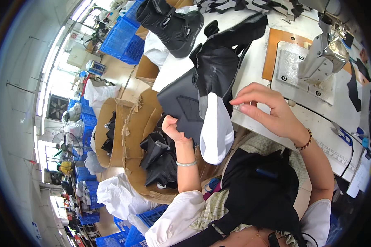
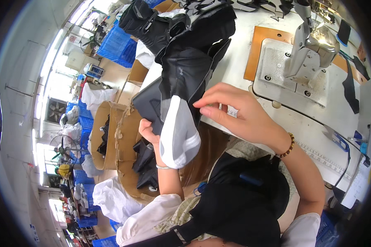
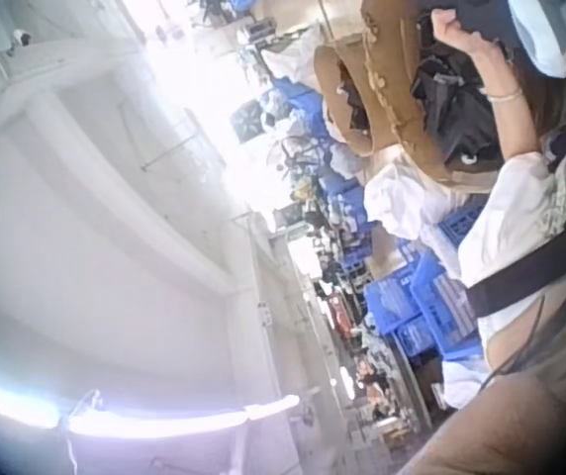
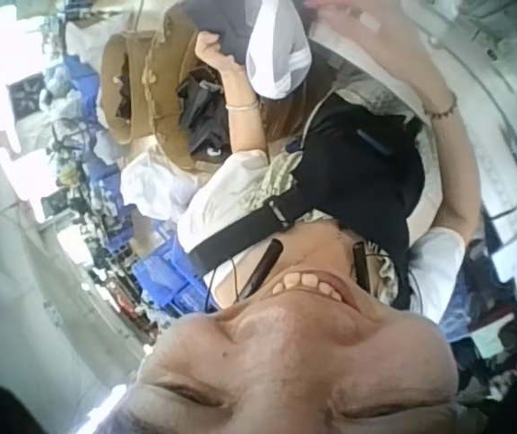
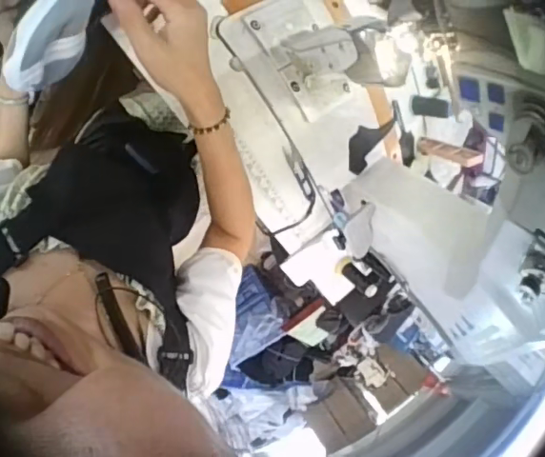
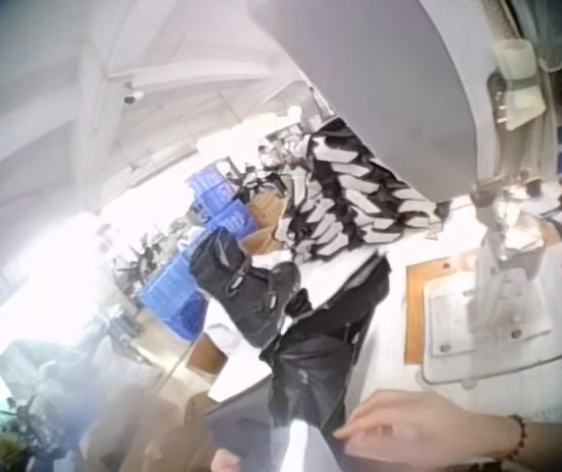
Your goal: The person receives a boot component, stitches it using a sewing machine, trims threads with snips, and fits and turns the sewn boot part by hand.
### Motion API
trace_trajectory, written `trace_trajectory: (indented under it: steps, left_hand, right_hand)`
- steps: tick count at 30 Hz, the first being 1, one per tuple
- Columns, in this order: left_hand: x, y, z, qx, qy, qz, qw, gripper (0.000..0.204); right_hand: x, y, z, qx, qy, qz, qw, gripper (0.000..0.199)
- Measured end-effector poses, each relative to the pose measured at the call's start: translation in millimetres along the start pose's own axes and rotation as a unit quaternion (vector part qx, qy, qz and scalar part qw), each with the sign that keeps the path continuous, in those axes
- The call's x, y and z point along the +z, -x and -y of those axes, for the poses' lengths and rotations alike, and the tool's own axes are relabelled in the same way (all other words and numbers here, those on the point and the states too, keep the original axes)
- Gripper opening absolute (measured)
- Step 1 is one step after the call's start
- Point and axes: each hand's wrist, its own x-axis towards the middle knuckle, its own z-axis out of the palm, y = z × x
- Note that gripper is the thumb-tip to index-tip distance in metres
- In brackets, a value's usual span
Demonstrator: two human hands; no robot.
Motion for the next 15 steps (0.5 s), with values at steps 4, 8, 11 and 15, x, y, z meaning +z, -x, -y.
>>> trace_trajectory:
  steps: [4,8,11,15]
  left_hand:
    - [-4.1,-7.2,4.8,-0.046,0.016,0.072,0.996,0.053]
    - [-5.9,-13.1,9.6,-0.055,0.031,0.059,0.996,0.053]
    - [-7.6,-12.6,12.7,-0.070,0.062,-0.010,0.996,0.058]
    - [-5.6,-10.5,13.9,-0.124,0.082,0.011,0.989,0.061]
  right_hand:
    - [-6.2,-1.9,5.6,-0.030,0.064,-0.079,0.994,0.015]
    - [-5.1,-11.9,0.0,-0.031,0.117,-0.145,0.982,0.018]
    - [-4.1,-20.3,-7.5,0.009,0.118,-0.196,0.973,0.030]
    - [-11.5,-23.7,-9.6,0.163,0.093,-0.196,0.963,0.054]
